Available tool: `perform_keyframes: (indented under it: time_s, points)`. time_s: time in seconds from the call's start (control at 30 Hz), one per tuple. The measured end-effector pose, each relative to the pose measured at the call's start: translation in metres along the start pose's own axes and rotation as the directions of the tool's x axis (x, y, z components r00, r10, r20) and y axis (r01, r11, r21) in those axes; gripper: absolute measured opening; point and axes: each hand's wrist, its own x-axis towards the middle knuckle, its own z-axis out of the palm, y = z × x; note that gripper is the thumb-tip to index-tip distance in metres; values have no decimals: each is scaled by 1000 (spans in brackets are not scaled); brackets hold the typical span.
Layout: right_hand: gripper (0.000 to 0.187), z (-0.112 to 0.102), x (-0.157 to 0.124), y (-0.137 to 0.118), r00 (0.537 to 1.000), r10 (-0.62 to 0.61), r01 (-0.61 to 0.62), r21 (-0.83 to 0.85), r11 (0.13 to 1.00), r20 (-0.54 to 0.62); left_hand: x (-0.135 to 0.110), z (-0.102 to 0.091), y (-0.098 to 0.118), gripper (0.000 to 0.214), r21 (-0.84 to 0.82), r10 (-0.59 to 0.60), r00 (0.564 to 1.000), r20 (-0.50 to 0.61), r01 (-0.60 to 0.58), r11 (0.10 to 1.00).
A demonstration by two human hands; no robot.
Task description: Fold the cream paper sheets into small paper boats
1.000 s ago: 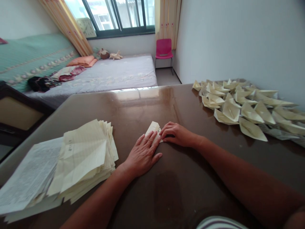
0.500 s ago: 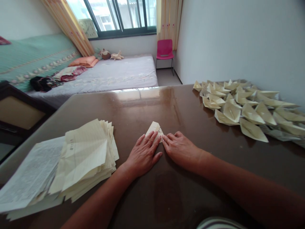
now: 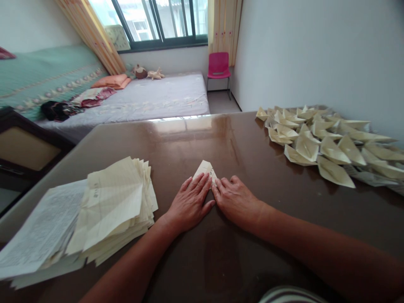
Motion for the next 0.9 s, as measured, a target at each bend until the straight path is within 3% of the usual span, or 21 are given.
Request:
perform_keyframes:
  time_s: [0.3,0.63,0.9]
  points:
    - [32,-9,0,4,997,-9,9,8,1000,71,0,-3,-2,65,9,22,999,32,-22,1000]
    - [33,2,-3,-4,1000,7,-8,-21,1000,-21,-1,-1,-4,67,14,42,999,13,-42,999]
    - [19,-2,5,7,999,26,-26,46,999,-19,4,-3,-20,39,12,57,994,-98,-56,998]
